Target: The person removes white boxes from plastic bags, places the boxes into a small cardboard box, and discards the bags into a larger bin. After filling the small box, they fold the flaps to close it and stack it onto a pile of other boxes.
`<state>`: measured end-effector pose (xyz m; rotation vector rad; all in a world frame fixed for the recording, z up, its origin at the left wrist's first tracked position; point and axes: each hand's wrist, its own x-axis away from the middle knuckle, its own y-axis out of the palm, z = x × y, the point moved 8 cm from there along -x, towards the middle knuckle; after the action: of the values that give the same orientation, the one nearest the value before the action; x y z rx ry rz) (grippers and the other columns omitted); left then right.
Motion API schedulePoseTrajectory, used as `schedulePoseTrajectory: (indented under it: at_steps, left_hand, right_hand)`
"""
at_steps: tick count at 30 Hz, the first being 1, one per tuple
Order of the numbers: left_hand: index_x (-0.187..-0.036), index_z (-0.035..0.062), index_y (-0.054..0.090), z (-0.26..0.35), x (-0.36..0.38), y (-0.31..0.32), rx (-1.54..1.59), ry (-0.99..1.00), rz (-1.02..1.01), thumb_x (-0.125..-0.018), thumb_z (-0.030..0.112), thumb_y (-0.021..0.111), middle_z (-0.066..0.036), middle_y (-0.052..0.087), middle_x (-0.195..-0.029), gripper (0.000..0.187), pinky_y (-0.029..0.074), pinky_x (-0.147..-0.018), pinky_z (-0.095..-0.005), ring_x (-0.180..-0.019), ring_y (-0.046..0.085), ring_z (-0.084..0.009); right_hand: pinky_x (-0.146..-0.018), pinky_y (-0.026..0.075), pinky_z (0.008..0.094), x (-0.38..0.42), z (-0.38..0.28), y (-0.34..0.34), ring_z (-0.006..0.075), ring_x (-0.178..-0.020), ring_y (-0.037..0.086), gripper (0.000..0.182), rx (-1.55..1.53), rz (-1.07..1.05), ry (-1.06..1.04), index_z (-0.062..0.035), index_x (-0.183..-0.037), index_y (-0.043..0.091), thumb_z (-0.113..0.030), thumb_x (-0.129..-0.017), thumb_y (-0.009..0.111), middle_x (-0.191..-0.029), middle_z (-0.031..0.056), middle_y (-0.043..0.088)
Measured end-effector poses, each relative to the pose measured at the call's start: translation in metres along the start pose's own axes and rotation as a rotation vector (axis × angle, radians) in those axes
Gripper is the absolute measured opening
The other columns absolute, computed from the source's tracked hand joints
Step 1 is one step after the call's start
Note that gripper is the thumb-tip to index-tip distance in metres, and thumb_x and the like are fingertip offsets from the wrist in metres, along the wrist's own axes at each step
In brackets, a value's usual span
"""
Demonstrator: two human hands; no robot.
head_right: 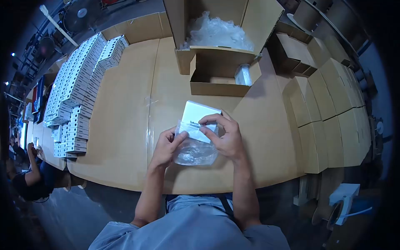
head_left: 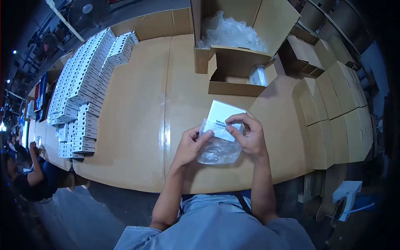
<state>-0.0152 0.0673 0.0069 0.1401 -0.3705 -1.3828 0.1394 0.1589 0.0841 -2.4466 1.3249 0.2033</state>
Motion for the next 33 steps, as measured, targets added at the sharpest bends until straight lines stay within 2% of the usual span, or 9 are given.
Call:
schedulePoseTrajectory:
  at_steps: [3, 4, 8, 13, 16, 23, 27, 31, 33]
  left_hand:
    - [-0.122, -0.0037, 0.066, -0.01, -0.001, -0.003, 0.094, -0.01, 0.045, -0.104, 0.024, 0.061, -0.006, 0.072, -0.106, 0.033, 0.052, -0.08, -0.0257, -0.091, 0.064, -0.0091]
    - [-0.122, -0.0038, 0.066, -0.01, -0.001, -0.004, 0.129, -0.007, 0.058, -0.105, 0.025, 0.06, -0.006, 0.072, -0.106, 0.034, 0.052, -0.081, -0.0258, -0.091, 0.065, -0.0094]
    - [-0.123, -0.0039, 0.064, -0.006, 0.0, -0.011, 0.2, 0.028, 0.134, -0.106, 0.029, 0.058, -0.008, 0.072, -0.108, 0.038, 0.053, -0.085, -0.0282, -0.094, 0.066, -0.011]
    - [-0.125, -0.0032, 0.063, -0.002, -0.005, -0.011, 0.151, 0.101, 0.168, -0.11, 0.031, 0.048, -0.008, 0.071, -0.112, 0.041, 0.052, -0.089, -0.0294, -0.1, 0.065, -0.012]
    - [-0.14, -0.0048, 0.052, -0.005, -0.014, -0.019, 0.087, 0.173, 0.165, -0.111, 0.033, 0.042, -0.014, 0.065, -0.129, 0.048, 0.049, -0.102, -0.0333, -0.117, 0.062, -0.0178]
    - [-0.153, 0.0014, 0.042, 0.045, -0.008, 0.0, -0.273, 0.392, 0.121, -0.113, 0.038, 0.033, -0.016, 0.057, -0.145, 0.055, 0.04, -0.113, -0.0372, -0.133, 0.054, -0.0248]
    - [-0.154, 0.0023, 0.042, 0.037, -0.01, 0.001, -0.174, 0.397, 0.065, -0.112, 0.039, 0.032, -0.019, 0.06, -0.137, 0.056, 0.044, -0.109, -0.0401, -0.125, 0.059, -0.0259]
    - [-0.16, 0.0048, 0.026, 0.018, -0.018, -0.002, 0.219, 0.38, 0.063, -0.11, 0.039, 0.042, -0.022, 0.048, -0.146, 0.063, 0.049, -0.106, -0.038, -0.125, 0.06, -0.0307]
    - [-0.163, 0.0091, 0.012, 0.015, -0.022, -0.003, 0.214, 0.4, 0.09, -0.095, 0.052, 0.063, -0.018, 0.038, -0.153, 0.095, 0.05, -0.106, -0.0418, -0.127, 0.058, -0.0342]
  right_hand:
    - [-0.088, 0.051, 0.0347, 0.002, 0.005, 0.014, 0.0228, -0.099, 0.065, 0.024, 0.01, -0.153, 0.022, -0.0032, -0.106, 0.073, -0.002, -0.082, 0.079, -0.105, 0.0104, 0.067]
    - [-0.09, 0.052, 0.0345, 0.003, 0.0, 0.017, 0.0223, -0.101, 0.064, 0.038, 0.0, -0.194, -0.017, -0.0022, -0.118, 0.068, -0.001, -0.082, 0.08, -0.108, 0.0106, 0.066]
    - [-0.094, 0.053, 0.0301, 0.008, 0.014, 0.001, 0.0176, -0.106, 0.063, 0.048, -0.534, 0.077, 0.158, 0.0031, -0.129, 0.055, 0.003, -0.086, 0.077, -0.113, 0.0106, 0.064]
    - [-0.091, 0.055, 0.0279, 0.02, 0.043, 0.01, 0.0136, -0.102, 0.064, 0.019, -0.536, 0.051, 0.213, 0.0045, -0.109, 0.062, 0.005, -0.092, 0.071, -0.115, 0.0096, 0.065]
    - [-0.092, 0.055, 0.0289, 0.023, 0.043, 0.007, 0.0157, -0.103, 0.065, 0.01, -0.511, 0.154, 0.199, 0.0048, -0.101, 0.067, 0.005, -0.092, 0.071, -0.12, 0.0129, 0.065]
    - [-0.099, 0.051, 0.0358, 0.016, 0.022, -0.014, 0.0239, -0.115, 0.064, 0.013, -0.343, 0.082, -0.102, -0.0003, -0.093, 0.074, 0.005, -0.082, 0.079, -0.129, 0.019, 0.063]
    - [-0.102, 0.049, 0.0359, 0.015, 0.016, -0.011, 0.0244, -0.116, 0.064, 0.014, -0.095, 0.03, 0.014, -0.0019, -0.091, 0.075, 0.005, -0.08, 0.079, -0.125, 0.0162, 0.067]
    - [-0.094, 0.053, 0.0313, 0.018, 0.033, -0.003, 0.0211, -0.111, 0.065, 0.013, -0.342, 0.041, 0.106, -0.0009, -0.092, 0.075, 0.005, -0.082, 0.078, -0.124, 0.0161, 0.068]
    - [-0.094, 0.053, 0.0308, 0.018, 0.038, -0.001, 0.0205, -0.111, 0.065, 0.013, -0.361, 0.048, 0.1, -0.0017, -0.095, 0.075, 0.005, -0.084, 0.077, -0.128, 0.0176, 0.065]
